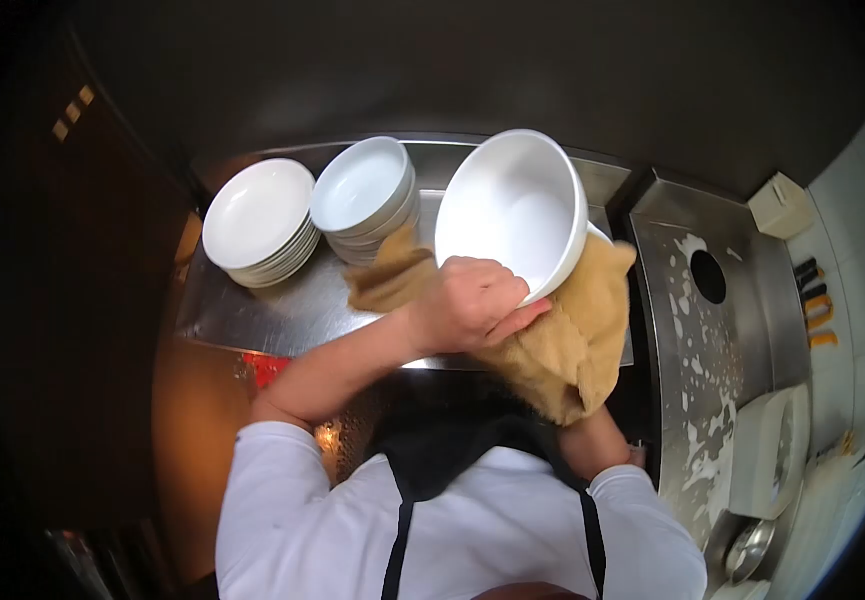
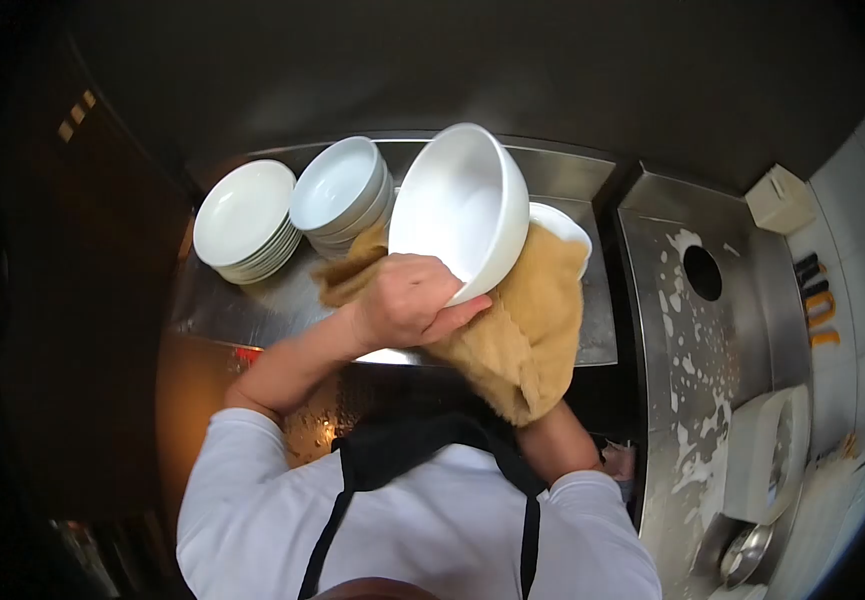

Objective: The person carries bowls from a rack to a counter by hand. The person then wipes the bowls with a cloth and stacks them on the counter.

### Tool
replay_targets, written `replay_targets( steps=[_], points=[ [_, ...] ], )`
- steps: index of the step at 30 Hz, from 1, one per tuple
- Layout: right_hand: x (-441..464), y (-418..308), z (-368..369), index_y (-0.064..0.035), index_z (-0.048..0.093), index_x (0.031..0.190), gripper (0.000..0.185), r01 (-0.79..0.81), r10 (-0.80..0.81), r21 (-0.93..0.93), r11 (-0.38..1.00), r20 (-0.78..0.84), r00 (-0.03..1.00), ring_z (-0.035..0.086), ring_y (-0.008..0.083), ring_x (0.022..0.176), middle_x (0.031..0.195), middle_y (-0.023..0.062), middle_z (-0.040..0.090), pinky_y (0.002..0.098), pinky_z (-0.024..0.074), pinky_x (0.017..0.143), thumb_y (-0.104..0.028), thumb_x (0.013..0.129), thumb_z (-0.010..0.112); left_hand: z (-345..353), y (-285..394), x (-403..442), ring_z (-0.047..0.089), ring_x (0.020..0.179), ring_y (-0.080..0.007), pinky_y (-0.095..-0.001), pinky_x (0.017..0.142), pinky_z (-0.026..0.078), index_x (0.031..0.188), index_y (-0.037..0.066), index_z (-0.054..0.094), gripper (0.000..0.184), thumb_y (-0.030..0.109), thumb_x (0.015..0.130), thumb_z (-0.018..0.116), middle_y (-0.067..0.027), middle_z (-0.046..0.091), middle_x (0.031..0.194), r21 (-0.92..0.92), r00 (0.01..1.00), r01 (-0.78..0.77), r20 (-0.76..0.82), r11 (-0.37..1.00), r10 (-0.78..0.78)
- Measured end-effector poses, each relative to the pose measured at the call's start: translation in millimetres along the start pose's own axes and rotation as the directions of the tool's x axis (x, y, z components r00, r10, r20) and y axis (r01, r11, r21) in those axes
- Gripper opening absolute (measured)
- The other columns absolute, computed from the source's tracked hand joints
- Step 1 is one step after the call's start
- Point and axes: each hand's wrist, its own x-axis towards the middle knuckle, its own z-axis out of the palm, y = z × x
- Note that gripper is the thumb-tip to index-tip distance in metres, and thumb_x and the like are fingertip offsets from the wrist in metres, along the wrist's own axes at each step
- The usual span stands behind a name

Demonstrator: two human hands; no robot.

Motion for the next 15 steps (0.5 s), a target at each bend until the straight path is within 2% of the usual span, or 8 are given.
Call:
replay_targets(
  steps=[3, 5, 7, 10, 13, 15],
  points=[
    [-24, 26, -13, -0.0054, 0.055, 0.128, 0.043, -0.074, 0.075, 0.005, 0.997, -0.046, 0.996, 0.062, 0.0181, 0.1, 0.117, 0.0093, 0.061, 0.0326, 0.0524, 0.082, -0.026, 0.093, 0.068, -4, 2, -37, 0.055, 0.049, -0.0231, -0.0368, 0.044, 0.045, 0.065, 0.01, 0.051, 0.029, 0.015, 0.08, 0.076, -0.0049, 0.05, 0.057, 0.036, 0.982, 0.018, 0.19, 0.999, -0.024],
    [-25, 23, -13, -0.0055, 0.055, 0.128, 0.043, -0.069, 0.067, -0.034, 0.997, -0.056, 0.996, 0.062, 0.0177, 0.1, 0.117, 0.0089, 0.061, 0.0322, 0.0527, 0.082, -0.026, 0.093, 0.068, -5, 4, -67, 0.054, 0.05, -0.0236, -0.038, 0.045, 0.044, 0.064, 0.01, 0.048, 0.032, 0.018, 0.083, 0.074, -0.0051, 0.048, 0.057, -0.096, 0.964, 0.04, 0.264, 0.995, -0.013],
    [-22, 14, -8, -0.0056, 0.055, 0.128, 0.043, -0.035, 0.028, -0.1, 0.994, -0.065, 0.997, 0.062, 0.0172, 0.1, 0.117, 0.0086, 0.061, 0.0319, 0.053, 0.082, -0.026, 0.093, 0.068, -14, 9, -92, 0.054, 0.05, -0.0245, -0.0387, 0.047, 0.045, 0.065, 0.01, 0.047, 0.034, 0.019, 0.084, 0.073, -0.0051, 0.048, 0.057, -0.207, 0.936, 0.049, 0.351, 0.977, 0.027],
    [-8, -11, 14, -0.0058, 0.054, 0.127, 0.042, 0.059, -0.077, -0.239, 0.969, -0.066, 0.995, 0.062, 0.0166, 0.099, 0.117, 0.008, 0.06, 0.0313, 0.0534, 0.081, -0.027, 0.093, 0.069, -21, 7, -128, 0.055, 0.052, -0.0261, -0.0394, 0.048, 0.046, 0.067, 0.01, 0.046, 0.035, 0.021, 0.086, 0.073, -0.0057, 0.049, 0.058, -0.234, 0.902, 0.088, 0.431, 0.968, 0.022],
    [-5, -34, 41, -0.0059, 0.054, 0.127, 0.042, 0.145, -0.191, -0.398, 0.906, -0.078, 0.978, 0.062, 0.016, 0.099, 0.117, 0.0075, 0.06, 0.0307, 0.0538, 0.081, -0.027, 0.094, 0.069, -8, -9, -173, 0.057, 0.053, -0.0269, -0.0397, 0.05, 0.047, 0.069, 0.011, 0.047, 0.033, 0.023, 0.088, 0.072, -0.0063, 0.05, 0.059, -0.18, 0.878, 0.184, 0.472, 0.966, -0.079],
    [-3, -44, 57, -0.0061, 0.054, 0.127, 0.042, 0.167, -0.243, -0.5, 0.85, -0.091, 0.966, 0.061, 0.0156, 0.098, 0.116, 0.0071, 0.06, 0.0303, 0.0541, 0.08, -0.027, 0.094, 0.069, -3, -23, -199, 0.06, 0.059, -0.027, -0.0403, 0.054, 0.048, 0.074, 0.011, 0.051, 0.022, 0.021, 0.088, 0.065, -0.0064, 0.054, 0.063, -0.142, 0.83, 0.17, 0.554, 0.975, -0.064]
  ],
)
